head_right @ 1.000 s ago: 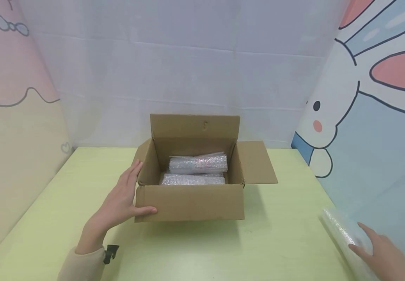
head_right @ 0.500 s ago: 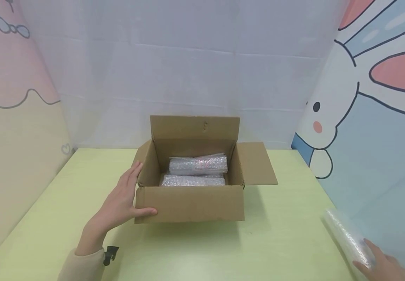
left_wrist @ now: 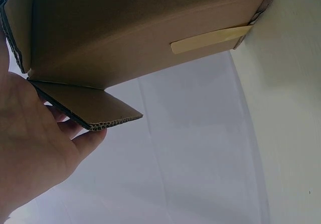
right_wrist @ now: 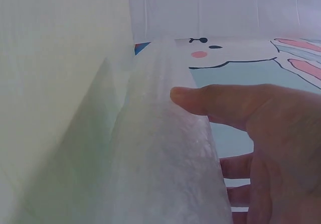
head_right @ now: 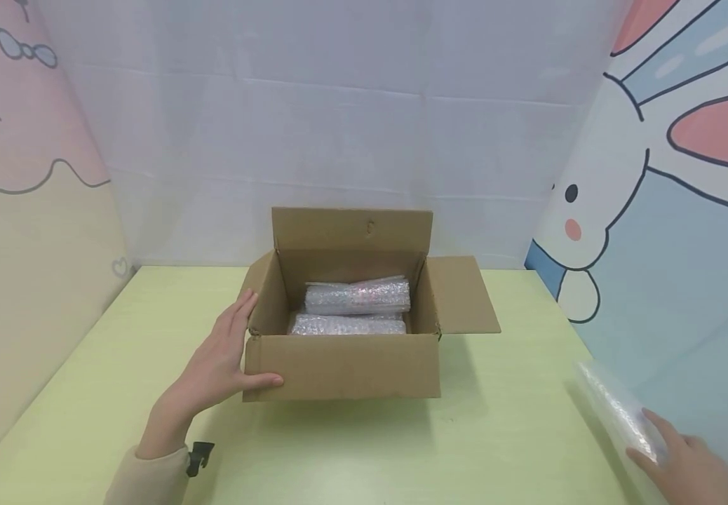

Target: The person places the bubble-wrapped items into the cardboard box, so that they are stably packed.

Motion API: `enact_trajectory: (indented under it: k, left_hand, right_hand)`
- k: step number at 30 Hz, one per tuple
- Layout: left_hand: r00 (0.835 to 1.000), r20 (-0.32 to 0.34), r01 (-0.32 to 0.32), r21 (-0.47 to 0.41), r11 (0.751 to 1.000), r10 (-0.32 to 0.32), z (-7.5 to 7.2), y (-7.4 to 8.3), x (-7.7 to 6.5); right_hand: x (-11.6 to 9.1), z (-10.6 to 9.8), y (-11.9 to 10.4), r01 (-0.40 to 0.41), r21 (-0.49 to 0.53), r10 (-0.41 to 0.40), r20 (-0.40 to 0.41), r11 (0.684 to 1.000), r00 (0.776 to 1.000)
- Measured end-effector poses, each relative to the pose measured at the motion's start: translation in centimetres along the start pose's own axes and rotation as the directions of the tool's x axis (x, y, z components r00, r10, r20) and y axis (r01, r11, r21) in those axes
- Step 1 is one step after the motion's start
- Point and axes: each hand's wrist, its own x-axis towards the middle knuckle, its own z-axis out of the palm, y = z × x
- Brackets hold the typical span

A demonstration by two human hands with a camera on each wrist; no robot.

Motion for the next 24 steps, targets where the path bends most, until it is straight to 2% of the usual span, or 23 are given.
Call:
enact_trajectory:
  k: [3,10,15,20,24]
  left_hand:
    - [1.0,-0.001,-0.002,0.002,1.0,0.002,0.0,0.1,0.0]
    - [1.0,-0.007,-0.008,0.002,1.0,0.008,-0.1,0.1,0.0]
    - [1.0,0.001,-0.003,0.005,1.0,0.003,-0.1,0.1,0.0]
    - [1.0,0.002,0.0,0.011,1.0,0.0,-0.1,0.1,0.0]
    - [1.0,-0.019,-0.013,0.012,1.0,0.014,0.0,0.0,0.0]
  right_hand:
    - [0.6,-1.0,-1.2,0.044,-0.009,-0.044,-0.109,0.999,0.993]
    - [3.4,-4.5,-3.0,0.076,-0.082,-0.088,-0.146,0.994,0.985]
    - [5.4,-6.4,-4.5,0.139,-0.133,-0.167,-0.232,0.981,0.958]
    - [7.1,-8.1,-7.1,0.167,-0.175,-0.209,-0.26,0.97,0.943]
    - [8.6,-9.6,-9.4,0.239,-0.179,-0.281,-0.27,0.954,0.921]
